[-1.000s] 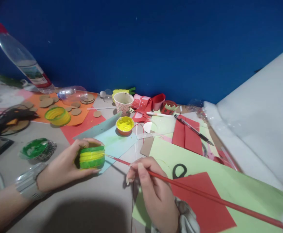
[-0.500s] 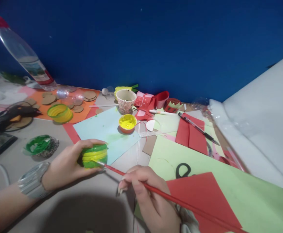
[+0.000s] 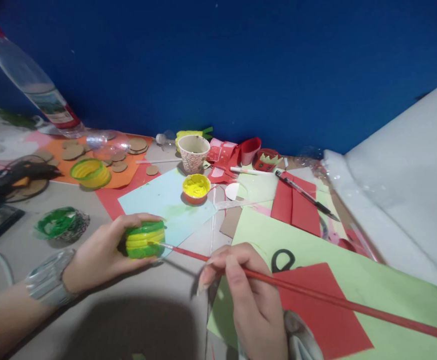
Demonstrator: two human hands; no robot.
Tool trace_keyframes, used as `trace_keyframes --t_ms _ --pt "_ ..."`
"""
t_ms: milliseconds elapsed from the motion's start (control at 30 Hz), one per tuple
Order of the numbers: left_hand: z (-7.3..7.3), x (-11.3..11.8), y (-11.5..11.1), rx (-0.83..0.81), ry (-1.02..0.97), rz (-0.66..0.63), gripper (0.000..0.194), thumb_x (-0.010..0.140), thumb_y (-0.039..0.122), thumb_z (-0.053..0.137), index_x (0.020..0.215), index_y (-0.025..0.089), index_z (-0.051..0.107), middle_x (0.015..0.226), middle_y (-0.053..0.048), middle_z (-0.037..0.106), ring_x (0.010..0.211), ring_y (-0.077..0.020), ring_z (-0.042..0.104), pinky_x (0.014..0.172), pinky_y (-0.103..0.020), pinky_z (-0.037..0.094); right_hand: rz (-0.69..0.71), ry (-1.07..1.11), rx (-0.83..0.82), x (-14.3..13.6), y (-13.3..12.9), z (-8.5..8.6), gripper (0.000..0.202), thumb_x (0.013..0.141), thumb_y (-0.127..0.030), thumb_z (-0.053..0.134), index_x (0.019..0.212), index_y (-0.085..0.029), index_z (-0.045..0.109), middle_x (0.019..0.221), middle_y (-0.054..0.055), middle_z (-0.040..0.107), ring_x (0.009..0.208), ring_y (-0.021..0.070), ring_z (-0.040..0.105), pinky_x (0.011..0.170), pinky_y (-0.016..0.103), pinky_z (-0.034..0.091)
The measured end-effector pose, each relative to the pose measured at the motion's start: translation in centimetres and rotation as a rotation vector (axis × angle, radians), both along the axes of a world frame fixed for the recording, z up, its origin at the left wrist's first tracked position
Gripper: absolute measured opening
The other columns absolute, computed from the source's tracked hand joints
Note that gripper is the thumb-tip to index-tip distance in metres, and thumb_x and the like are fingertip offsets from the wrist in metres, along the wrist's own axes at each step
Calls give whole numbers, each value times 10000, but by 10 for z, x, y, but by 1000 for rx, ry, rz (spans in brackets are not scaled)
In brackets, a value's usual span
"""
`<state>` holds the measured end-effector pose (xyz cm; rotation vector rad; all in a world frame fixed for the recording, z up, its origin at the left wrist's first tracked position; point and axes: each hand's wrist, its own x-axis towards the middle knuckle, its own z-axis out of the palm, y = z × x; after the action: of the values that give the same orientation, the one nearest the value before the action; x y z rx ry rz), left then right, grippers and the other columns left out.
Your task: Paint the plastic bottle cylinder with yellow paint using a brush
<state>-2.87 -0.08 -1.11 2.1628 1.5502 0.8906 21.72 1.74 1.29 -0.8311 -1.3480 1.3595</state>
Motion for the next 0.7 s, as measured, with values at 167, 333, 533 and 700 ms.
trace_keyframes --t_ms 167,333,533,700 --pt "-1 1 0 43 3 -19 471 756 361 729 1043 257 370 1182 -92 660 1060 -242 652 851 -383 541 104 -53 90 -1 -4 -1 228 967 -202 422 933 -245 643 771 22 659 698 137 649 638 262 566" --pt "-1 0 1 33 9 -13 489 740 375 747 1022 253 367 1179 -94 662 1015 -239 668 800 -372 557 -11 -158 90 0 -2 -4 218 973 -206 419 907 -243 624 750 6 643 722 115 639 637 207 541" --pt "-2 0 1 32 3 -17 487 739 378 749 1007 246 364 1175 -102 660 997 -237 670 765 -369 562 -62 -93 26 2 1 -4 222 968 -241 423 874 -248 624 694 -2 600 638 133 605 581 260 516" --pt "-3 0 2 67 -16 -48 483 741 340 755 993 245 354 1191 -119 641 1029 -237 653 797 -380 554 91 -14 111 2 -2 -3 239 962 -205 418 962 -261 650 772 26 638 689 164 650 613 312 561"
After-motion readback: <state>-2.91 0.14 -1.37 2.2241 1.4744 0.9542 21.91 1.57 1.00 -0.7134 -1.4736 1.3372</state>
